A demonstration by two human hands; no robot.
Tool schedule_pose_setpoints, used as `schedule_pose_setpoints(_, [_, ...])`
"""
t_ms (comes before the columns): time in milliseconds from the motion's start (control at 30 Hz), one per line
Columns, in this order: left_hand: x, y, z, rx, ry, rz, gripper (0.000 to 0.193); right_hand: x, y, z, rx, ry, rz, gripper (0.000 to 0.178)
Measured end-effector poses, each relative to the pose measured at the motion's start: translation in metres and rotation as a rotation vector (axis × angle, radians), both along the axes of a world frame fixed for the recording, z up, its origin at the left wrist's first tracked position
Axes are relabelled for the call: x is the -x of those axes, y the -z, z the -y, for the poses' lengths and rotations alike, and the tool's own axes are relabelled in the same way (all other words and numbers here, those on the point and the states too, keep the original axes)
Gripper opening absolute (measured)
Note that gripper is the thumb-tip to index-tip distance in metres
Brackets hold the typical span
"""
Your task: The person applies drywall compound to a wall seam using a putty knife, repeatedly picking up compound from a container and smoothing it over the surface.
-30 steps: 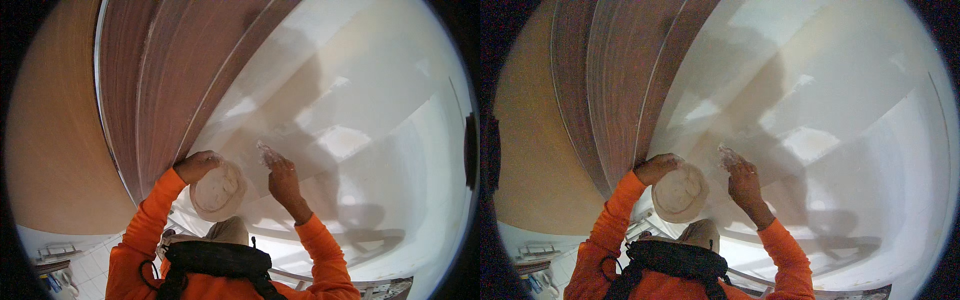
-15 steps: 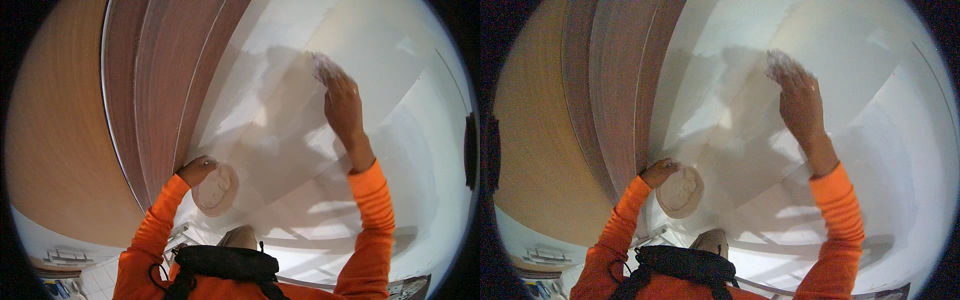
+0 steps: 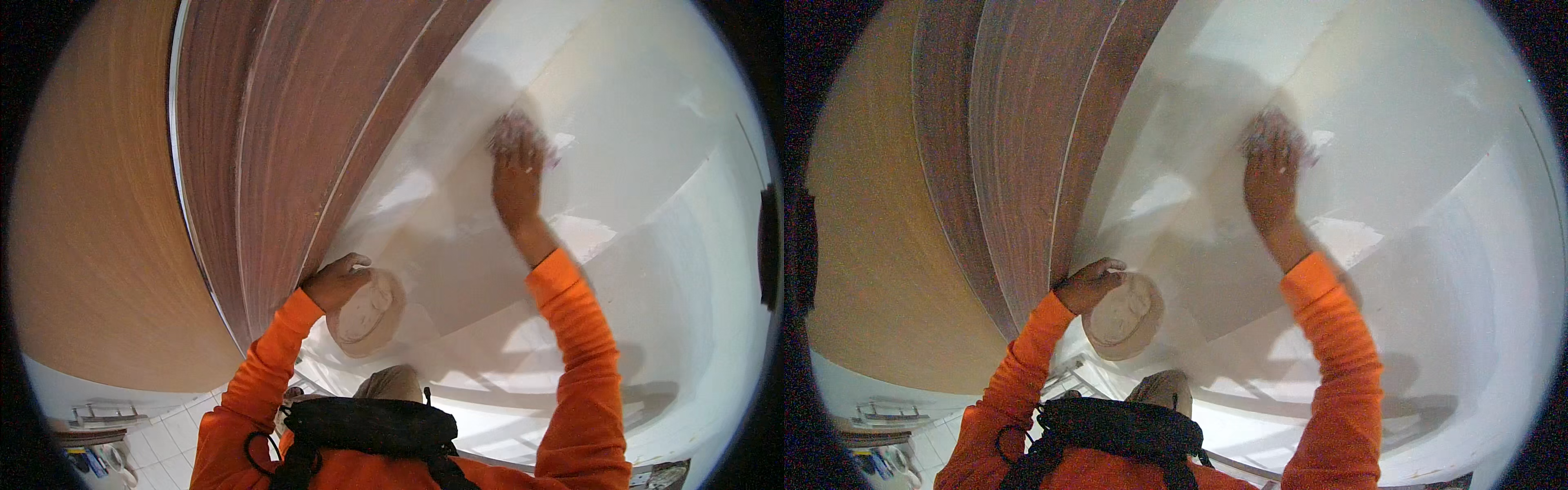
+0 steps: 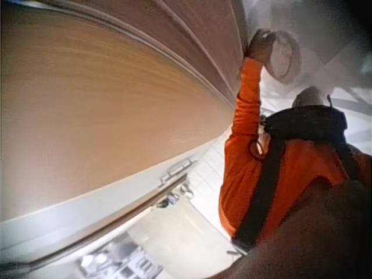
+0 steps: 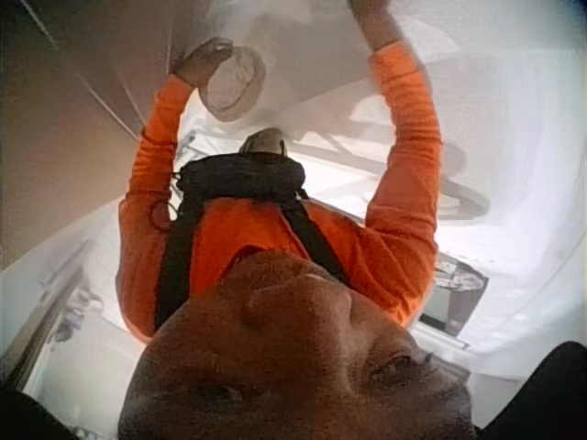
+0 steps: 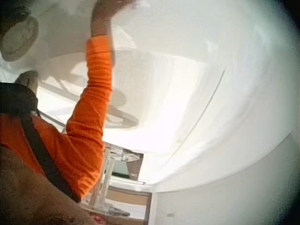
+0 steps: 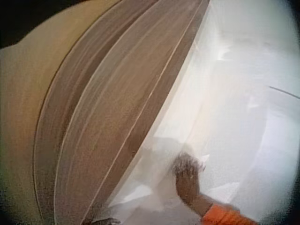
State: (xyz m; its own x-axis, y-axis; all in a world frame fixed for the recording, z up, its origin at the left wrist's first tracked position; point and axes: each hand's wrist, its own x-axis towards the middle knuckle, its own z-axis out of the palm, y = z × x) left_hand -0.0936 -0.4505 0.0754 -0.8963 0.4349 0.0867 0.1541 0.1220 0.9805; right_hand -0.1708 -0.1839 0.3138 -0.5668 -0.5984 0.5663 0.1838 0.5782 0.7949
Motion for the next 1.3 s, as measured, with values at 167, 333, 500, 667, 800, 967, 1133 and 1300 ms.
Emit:
schedule_pose_setpoints(167, [0.005,0.012,-0.003,0.038,0.033,-0.074,0.044,-0.032,0.141,0.013,0.031,0.036,0.368,0.052])
schedule_pose_setpoints(333, [0.007,0.012,-0.001,0.042,0.076,-0.098,0.041,-0.069,0.176,0.012,0.247,-0.054,0.708,0.052])
schedule_pose_setpoints(500, [0.017,0.034,0.001,0.07,0.059,-0.172,0.053,-0.071,0.021,0.023,0.067,-0.121,0.301,0.056])
schedule_pose_setpoints(667, [0.007,0.021,0.01,0.035,0.062,-0.196,0.054,-0.041,-0.072,0.012,0.05,-0.082,0.046,0.053])
schedule_pose_setpoints(800, [-0.003,0.013,0.008,0.015,0.053,-0.039,0.038,-0.033,-0.089,0.016,0.011,-0.055,-0.049,0.061])
schedule_pose_setpoints(967, [-0.009,-0.002,0.011,0.082,-0.002,-0.207,0.041,-0.027,-0.098,0.021,0.008,-0.078,-0.04,0.057])
schedule_pose_setpoints(1133, [-0.011,-0.012,0.023,0.062,-0.032,-0.27,0.043,-0.026,-0.079,0.026,0.051,-0.042,0.106,0.056])
schedule_pose_setpoints(1300, [-0.013,-0.026,0.018,0.138,-0.042,-0.212,0.045,-0.024,0.01,0.019,0.085,-0.189,0.335,0.049])
